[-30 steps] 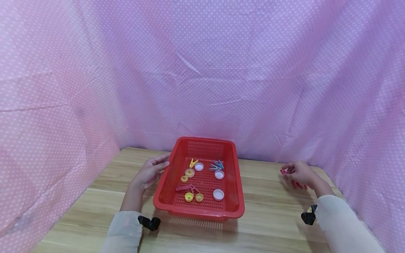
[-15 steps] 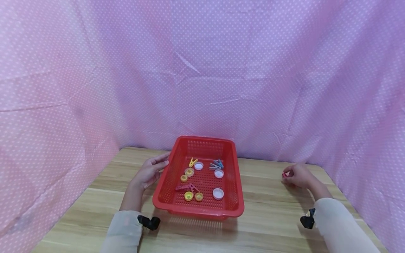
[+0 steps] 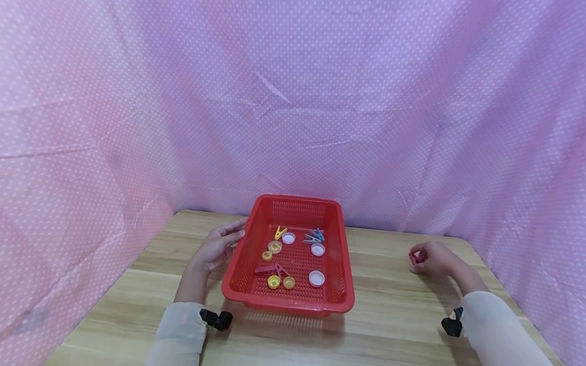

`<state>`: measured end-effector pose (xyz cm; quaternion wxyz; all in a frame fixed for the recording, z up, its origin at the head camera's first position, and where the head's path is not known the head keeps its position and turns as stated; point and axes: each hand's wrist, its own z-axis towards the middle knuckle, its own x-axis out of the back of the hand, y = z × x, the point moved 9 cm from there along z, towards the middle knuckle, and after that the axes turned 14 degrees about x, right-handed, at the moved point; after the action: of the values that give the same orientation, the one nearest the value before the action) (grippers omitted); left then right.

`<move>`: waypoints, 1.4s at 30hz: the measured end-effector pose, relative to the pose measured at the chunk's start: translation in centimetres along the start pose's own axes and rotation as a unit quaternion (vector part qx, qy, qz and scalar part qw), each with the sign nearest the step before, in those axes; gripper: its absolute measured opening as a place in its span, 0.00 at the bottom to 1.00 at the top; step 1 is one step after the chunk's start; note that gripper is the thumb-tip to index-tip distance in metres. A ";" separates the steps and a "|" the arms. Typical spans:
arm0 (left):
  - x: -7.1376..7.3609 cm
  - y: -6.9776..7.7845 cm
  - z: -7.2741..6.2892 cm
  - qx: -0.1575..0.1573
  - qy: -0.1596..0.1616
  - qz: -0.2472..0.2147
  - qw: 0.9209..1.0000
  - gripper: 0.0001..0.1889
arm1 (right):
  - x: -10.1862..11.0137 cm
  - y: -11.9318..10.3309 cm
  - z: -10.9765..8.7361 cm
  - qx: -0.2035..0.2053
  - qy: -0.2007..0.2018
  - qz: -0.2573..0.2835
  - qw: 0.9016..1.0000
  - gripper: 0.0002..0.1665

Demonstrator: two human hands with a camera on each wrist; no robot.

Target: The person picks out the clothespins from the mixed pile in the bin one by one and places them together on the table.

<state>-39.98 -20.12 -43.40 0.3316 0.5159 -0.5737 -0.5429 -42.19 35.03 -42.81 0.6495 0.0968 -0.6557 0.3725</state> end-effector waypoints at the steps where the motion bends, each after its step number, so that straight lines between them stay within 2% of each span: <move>1: 0.0 0.0 0.0 0.000 0.001 -0.002 1.000 0.28 | 0.0 0.0 -0.1 -0.001 -0.002 -0.004 1.000 0.28; 14: 0.0 0.2 0.1 -0.005 -0.006 -0.003 1.000 0.28 | 0.2 0.2 -0.4 -0.011 0.007 -0.014 1.000 0.32; 17: -0.1 0.3 0.1 -0.011 -0.011 -0.008 1.000 0.28 | 0.9 -0.6 -0.2 -0.003 0.009 -0.020 1.000 0.33; 24: 0.0 0.3 0.1 -0.013 -0.007 -0.014 1.000 0.28 | 2.5 -2.3 1.0 -0.009 0.004 -0.002 1.000 0.26; 31: -0.1 -0.4 0.0 0.000 0.002 -0.005 1.000 0.28 | 4.0 -5.8 3.7 0.044 0.027 -0.033 0.998 0.25; 37: -0.1 -0.1 0.2 -0.012 -0.006 -0.009 1.000 0.28 | 5.0 -9.5 6.5 0.082 0.027 -0.065 0.994 0.22; 42: 0.0 0.1 0.2 -0.008 0.000 -0.007 1.000 0.28 | 5.4 -13.0 8.8 0.117 0.028 -0.075 0.990 0.19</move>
<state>-40.14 -20.11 -43.38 0.3322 0.5168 -0.5657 -0.5500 -41.86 22.41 -32.07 0.6779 0.2103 -0.5800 0.3998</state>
